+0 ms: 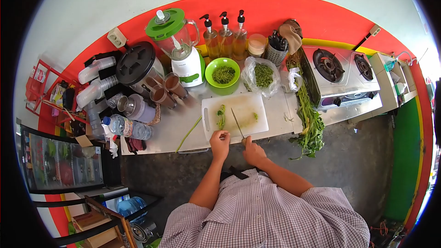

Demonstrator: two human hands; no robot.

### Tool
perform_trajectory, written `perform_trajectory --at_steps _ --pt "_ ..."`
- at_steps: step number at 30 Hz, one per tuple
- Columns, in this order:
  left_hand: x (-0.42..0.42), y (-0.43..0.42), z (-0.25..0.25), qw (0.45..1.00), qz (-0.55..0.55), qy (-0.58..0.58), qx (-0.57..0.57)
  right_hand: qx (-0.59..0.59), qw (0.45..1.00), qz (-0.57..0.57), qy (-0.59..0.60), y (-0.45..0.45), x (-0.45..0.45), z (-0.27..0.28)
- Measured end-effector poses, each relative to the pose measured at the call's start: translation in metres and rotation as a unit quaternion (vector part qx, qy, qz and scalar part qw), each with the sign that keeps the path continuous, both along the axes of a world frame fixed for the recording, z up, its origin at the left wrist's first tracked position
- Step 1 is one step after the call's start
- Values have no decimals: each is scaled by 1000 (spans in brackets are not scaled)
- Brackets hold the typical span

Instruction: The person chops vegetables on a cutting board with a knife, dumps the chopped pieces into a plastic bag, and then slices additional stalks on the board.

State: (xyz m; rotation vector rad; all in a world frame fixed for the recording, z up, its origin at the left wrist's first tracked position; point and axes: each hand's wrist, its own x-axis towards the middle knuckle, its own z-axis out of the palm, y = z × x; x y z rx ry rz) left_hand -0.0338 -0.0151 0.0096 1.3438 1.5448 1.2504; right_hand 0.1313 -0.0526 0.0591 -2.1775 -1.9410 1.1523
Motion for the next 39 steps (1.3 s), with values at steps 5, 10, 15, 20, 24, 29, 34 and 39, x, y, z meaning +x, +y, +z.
perform_trajectory --at_steps 5,10,15,20,24,29,34,39 --pt "-28 10 11 987 62 145 -14 -17 998 38 42 -5 -1 -12" --pt "-47 8 9 977 33 211 -10 -7 1000 10 -1 -8 11 -7" --pt "-50 12 19 972 -26 235 -6 -11 998 -22 -50 -4 18 1" --pt "-56 25 9 975 -43 219 13 34 991 -122 -47 2 20 5" --pt "-57 42 21 997 -24 68 3 40 995 -86 -15 -8 8 3" --pt "-61 68 48 997 -49 -48 -40 11 998 38 41 -23 -2 -8" --pt "-44 68 47 996 -59 -59 -33 18 999 47 15 -18 21 -12" --pt "-8 51 30 989 -133 20 -56 36 999 12 0 -9 61 -12"
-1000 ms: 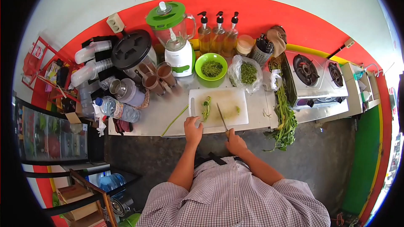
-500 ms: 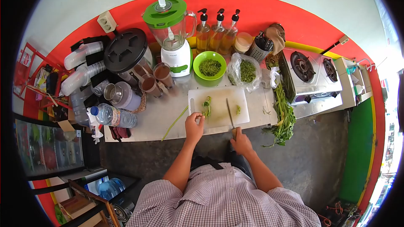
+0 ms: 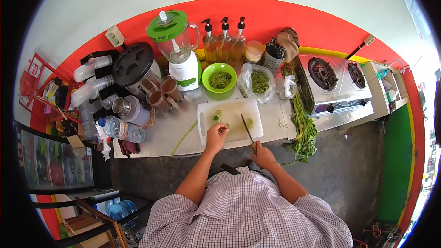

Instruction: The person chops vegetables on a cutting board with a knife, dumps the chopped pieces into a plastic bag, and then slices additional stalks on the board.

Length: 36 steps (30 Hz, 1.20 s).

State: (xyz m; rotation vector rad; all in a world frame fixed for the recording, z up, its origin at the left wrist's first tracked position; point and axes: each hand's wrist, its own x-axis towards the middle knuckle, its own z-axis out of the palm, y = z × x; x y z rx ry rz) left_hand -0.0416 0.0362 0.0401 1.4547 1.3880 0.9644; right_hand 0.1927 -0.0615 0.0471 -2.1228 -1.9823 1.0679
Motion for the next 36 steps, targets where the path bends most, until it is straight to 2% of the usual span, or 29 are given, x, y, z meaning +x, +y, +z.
perform_trajectory --at_steps 5,9,11,17,24,29,32,36 --pt "31 -8 -11 996 -88 28 18 12 1000 -20 -3 1 24 -2" --pt "35 -16 -28 994 -58 90 30 26 1000 8 12 -3 24 1" --pt "36 -21 -29 980 -17 160 120 31 998 48 35 -5 23 -5" --pt "48 -29 -3 960 20 233 156 13 999 35 29 0 14 3" --pt "56 -35 -20 948 -39 264 173 -2 999 45 8 10 -5 10" --pt "52 -37 -19 943 -46 261 199 -14 993 57 -102 -2 -17 22" --pt "51 -38 -17 940 -52 263 210 -42 994 28 -98 -8 -23 1" --pt "50 -42 -20 938 -43 269 215 -21 993 55 -107 4 -21 -1"
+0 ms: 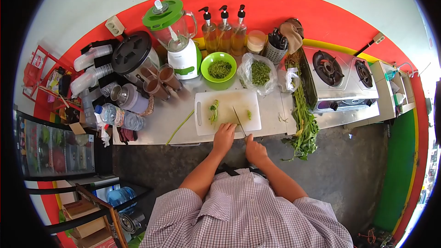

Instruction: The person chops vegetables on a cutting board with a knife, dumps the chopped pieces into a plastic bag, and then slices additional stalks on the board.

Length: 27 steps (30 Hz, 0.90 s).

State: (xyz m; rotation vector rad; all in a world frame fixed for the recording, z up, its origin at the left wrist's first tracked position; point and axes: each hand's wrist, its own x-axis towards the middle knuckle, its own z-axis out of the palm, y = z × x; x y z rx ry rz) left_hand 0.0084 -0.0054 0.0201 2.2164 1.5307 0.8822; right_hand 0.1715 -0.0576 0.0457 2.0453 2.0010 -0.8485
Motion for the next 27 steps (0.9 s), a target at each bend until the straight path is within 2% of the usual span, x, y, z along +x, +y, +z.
perform_trajectory --at_steps 2,5,8,14,18,20,27 --pt "-2 0 -1 1000 -10 6 8 -16 1000 13 -5 6 -2 27" --pt "-1 -1 -7 1000 -5 3 9 -30 1000 -4 -2 0 -6 26" --pt "2 -1 0 999 22 -20 -29 -13 1000 -11 -5 -4 -10 -3" --pt "-1 6 -4 995 36 -78 -58 -50 999 12 -14 8 -10 29" --pt "-3 17 -4 991 39 -107 -72 -49 999 -21 2 5 -16 6" --pt "-4 23 0 974 45 -141 -173 -42 999 -12 11 10 -16 4" --pt "-7 36 -11 957 31 -165 -237 -48 999 -19 1 5 -20 13"
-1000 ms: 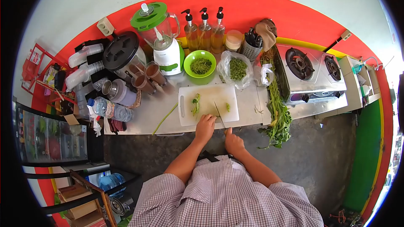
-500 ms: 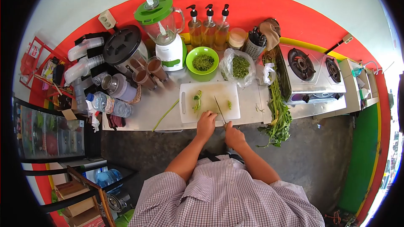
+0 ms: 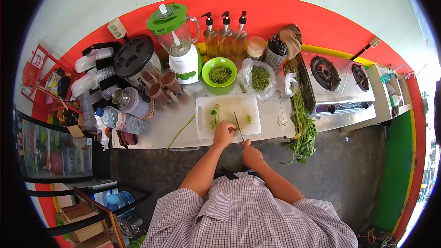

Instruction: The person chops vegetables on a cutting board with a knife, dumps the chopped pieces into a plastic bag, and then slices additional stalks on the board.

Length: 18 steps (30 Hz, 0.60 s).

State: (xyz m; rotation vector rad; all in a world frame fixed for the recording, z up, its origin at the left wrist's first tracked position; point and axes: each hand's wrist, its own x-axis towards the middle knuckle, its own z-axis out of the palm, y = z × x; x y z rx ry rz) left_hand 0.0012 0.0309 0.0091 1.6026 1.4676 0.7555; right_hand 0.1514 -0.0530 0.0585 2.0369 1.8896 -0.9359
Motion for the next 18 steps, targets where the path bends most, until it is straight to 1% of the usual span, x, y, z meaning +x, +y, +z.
perform_trajectory --at_steps 2,6,8,11,14,18 --pt "0 0 0 1000 -6 17 5 8 1000 -7 10 3 0 -11" --pt "0 0 2 1000 -7 16 18 29 1000 -1 12 6 3 5" --pt "0 0 0 1000 0 12 12 11 1000 -21 14 -2 -1 2" --pt "0 -1 5 1000 -1 27 1 25 1000 -10 6 -5 -2 -18" --pt "-1 0 1 999 -10 36 14 10 1000 0 15 11 3 4" --pt "1 2 4 1000 -6 30 5 10 1000 -6 13 1 -3 -6"
